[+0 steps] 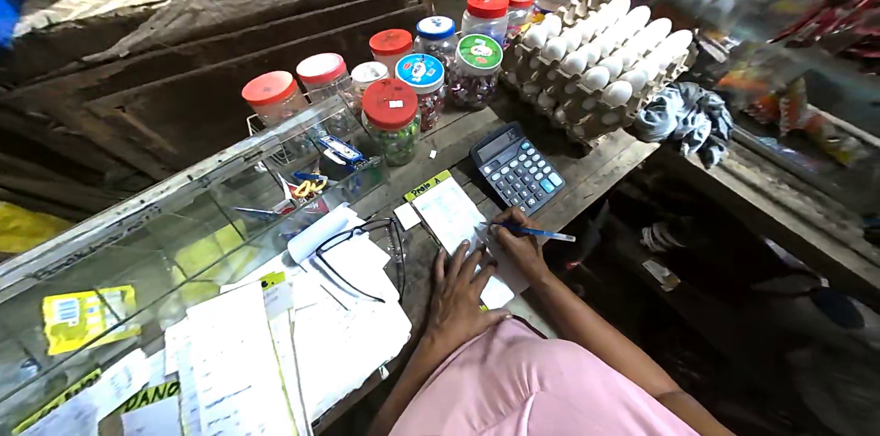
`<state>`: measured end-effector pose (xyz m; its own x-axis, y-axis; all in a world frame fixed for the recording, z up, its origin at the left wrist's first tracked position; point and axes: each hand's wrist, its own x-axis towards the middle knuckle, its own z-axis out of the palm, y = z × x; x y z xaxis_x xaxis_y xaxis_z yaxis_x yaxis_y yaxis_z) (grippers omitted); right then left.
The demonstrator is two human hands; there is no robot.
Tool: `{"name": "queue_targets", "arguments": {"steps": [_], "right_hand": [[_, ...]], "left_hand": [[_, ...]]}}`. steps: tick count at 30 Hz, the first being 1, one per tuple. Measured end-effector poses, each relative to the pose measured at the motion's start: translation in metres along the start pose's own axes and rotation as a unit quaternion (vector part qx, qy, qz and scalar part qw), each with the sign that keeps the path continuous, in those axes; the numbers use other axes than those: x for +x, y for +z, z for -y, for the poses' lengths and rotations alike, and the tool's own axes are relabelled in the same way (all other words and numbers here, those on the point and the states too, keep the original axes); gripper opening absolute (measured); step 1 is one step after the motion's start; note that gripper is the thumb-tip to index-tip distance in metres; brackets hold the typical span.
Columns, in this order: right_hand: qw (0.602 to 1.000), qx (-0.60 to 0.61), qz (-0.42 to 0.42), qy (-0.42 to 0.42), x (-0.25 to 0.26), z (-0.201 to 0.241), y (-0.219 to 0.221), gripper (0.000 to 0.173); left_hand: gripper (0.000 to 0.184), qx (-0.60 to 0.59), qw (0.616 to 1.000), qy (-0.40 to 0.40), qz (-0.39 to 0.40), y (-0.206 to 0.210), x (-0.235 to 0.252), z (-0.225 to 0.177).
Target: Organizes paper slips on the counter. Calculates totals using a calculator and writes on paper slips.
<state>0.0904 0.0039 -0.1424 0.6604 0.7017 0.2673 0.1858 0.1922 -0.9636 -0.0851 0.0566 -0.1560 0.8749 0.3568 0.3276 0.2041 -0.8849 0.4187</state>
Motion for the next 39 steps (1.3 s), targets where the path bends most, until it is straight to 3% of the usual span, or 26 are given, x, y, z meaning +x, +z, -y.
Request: {"name": "queue_targets", "arguments": {"steps": [6,23,31,39], "right_hand": [[0.995,-0.051,0.013,-0.081,-0.001,-0.009,0.001,0.007],[0.98,-0.15,0.039,-0.123,0.0,-0.017,0.0,0.011],[0.967,-0.225,-0.027,-0.116,-0.003,-0.011,0.005,0.013],[0.968,-0.219,-0.051,-0.115,0.0,-0.013,0.005,0.012]], "left_hand": [[0.064,0.003,1.0,-0.008,0.005,-0.001,0.001,-0.002],[0.06,-0.004,0.999,-0.023,0.022,-0.004,0.002,-0.004],[0.062,-0.004,1.0,-0.018,0.011,-0.002,0.001,-0.002],[0.064,0.001,1.0,-0.017,0.018,-0.002,0.002,-0.001]]}}
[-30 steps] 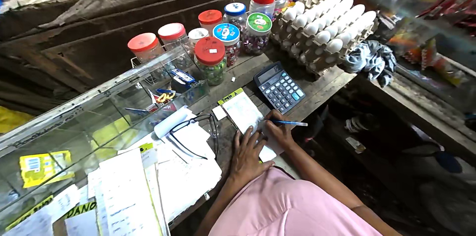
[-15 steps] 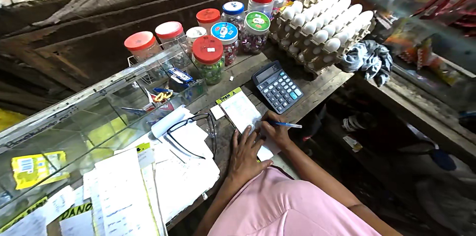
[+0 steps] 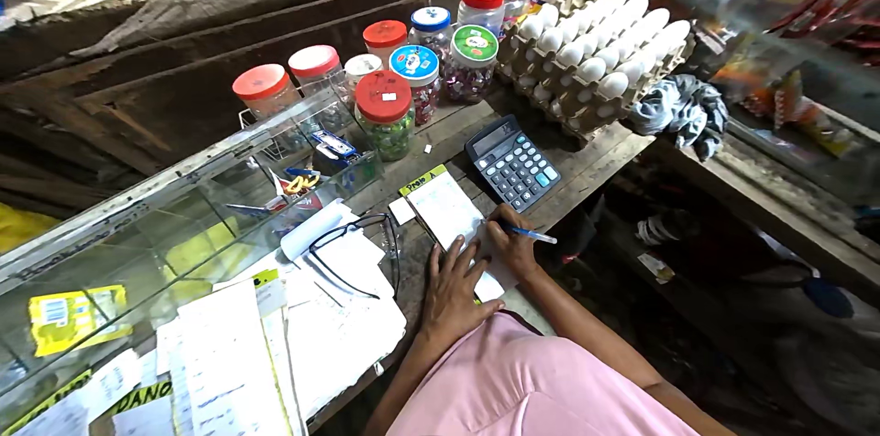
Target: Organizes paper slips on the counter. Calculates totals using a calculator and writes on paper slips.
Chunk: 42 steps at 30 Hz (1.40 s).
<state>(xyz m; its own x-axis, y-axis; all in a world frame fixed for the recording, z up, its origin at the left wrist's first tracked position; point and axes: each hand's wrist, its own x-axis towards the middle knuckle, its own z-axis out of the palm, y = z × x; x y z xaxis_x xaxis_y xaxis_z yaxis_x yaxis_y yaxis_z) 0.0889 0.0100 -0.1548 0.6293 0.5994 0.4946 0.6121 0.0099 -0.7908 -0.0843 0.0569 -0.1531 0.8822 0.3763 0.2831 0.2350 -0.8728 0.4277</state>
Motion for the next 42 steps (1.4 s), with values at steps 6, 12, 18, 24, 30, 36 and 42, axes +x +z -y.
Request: {"name": "queue_targets", "arguments": {"steps": [6,12,18,24,30,36,42], "right_hand": [[0.983,0.165,-0.016,0.082,-0.001,0.003,-0.006,0.016],[0.988,0.155,-0.015,0.0,-0.014,-0.011,-0.025,0.033],[0.995,-0.05,0.046,-0.066,0.031,-0.043,-0.083,0.04],[0.977,-0.137,0.155,-0.044,0.095,-0.072,-0.105,0.046],[0.957,-0.148,0.228,-0.102,0.126,-0.088,-0.094,0.044],[0.952,-0.147,0.242,-0.112,0.131,-0.092,-0.094,0.043],[0.955,-0.141,0.228,-0.124,0.131,-0.096,-0.092,0.047]], "left_hand": [[0.062,-0.015,1.0,0.0,-0.009,0.003,0.001,0.001],[0.063,-0.001,0.999,-0.012,-0.037,0.008,0.0,0.002],[0.069,-0.006,0.998,-0.057,-0.017,0.002,-0.001,-0.005],[0.044,-0.034,0.988,-0.139,-0.061,0.003,0.017,-0.035],[0.045,-0.031,0.979,-0.18,-0.085,0.025,0.039,-0.057],[0.047,-0.008,0.974,-0.21,-0.087,0.037,0.04,-0.062],[0.041,0.016,0.967,-0.231,-0.106,0.033,0.052,-0.06]]}}
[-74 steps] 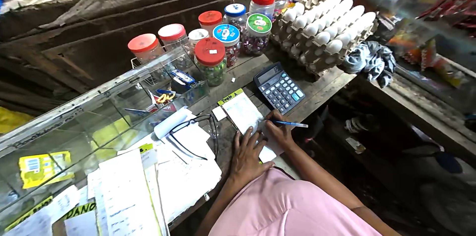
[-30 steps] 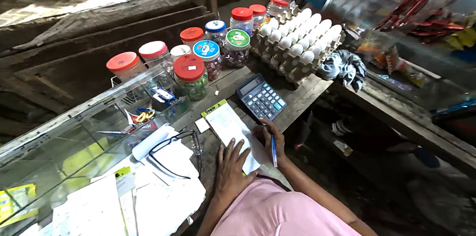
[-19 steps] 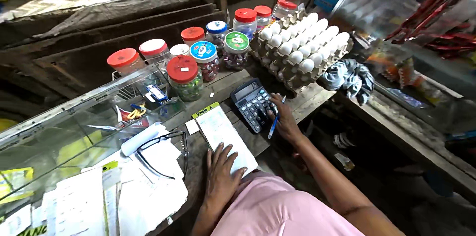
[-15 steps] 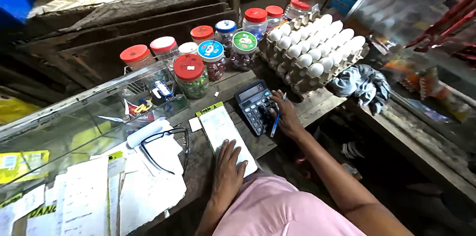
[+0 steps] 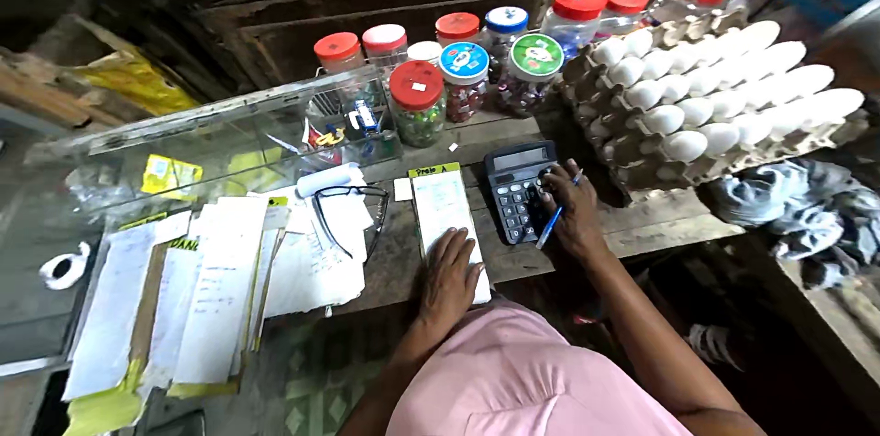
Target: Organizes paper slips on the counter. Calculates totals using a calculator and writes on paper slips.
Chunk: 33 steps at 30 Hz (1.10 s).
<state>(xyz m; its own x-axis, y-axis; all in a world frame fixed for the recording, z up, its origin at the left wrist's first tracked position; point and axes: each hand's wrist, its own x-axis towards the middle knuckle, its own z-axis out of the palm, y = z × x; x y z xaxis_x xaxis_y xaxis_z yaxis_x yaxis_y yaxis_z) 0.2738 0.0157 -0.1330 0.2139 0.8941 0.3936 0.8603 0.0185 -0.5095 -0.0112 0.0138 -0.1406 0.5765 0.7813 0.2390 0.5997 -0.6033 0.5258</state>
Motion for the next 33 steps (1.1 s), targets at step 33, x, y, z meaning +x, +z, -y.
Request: {"name": "queue_targets", "arguments": {"steps": [33], "right_hand": [[0.998,0.03,-0.007,-0.05,-0.062,0.06,0.016,0.03]], "left_hand": [[0.042,0.065,0.997,-0.008,-0.03,0.008,0.014,0.013]]}}
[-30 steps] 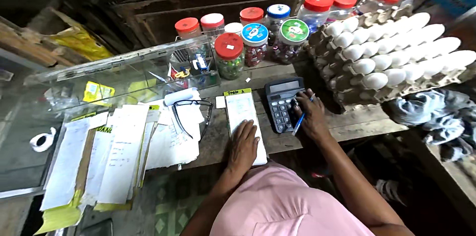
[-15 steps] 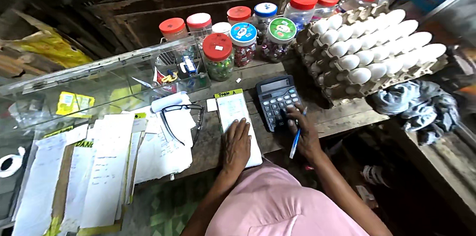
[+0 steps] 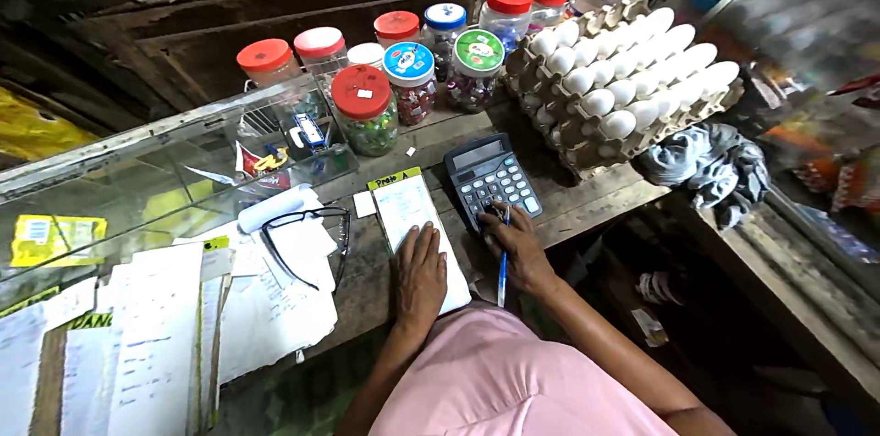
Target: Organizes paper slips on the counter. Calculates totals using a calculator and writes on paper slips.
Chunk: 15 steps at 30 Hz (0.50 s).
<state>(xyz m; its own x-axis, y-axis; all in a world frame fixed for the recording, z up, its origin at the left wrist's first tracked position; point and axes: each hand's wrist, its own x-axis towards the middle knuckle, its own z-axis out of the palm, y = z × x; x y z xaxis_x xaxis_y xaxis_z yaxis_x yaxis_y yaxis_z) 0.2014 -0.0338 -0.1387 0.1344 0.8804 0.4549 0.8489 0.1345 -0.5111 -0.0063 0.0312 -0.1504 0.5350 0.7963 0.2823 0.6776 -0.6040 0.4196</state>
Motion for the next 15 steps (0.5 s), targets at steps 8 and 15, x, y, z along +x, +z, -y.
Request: {"name": "queue_targets", "arguments": {"steps": [8,15], "right_hand": [[0.998,-0.034,-0.031,0.049,0.036,-0.023,-0.009,0.024],[0.997,-0.032,-0.055,0.032,0.036,-0.026,-0.008,0.023]], "left_hand": [[0.041,0.008,1.0,0.003,-0.006,0.0,0.0,0.0],[0.041,0.006,1.0,0.006,-0.009,0.001,-0.001,0.0]]}}
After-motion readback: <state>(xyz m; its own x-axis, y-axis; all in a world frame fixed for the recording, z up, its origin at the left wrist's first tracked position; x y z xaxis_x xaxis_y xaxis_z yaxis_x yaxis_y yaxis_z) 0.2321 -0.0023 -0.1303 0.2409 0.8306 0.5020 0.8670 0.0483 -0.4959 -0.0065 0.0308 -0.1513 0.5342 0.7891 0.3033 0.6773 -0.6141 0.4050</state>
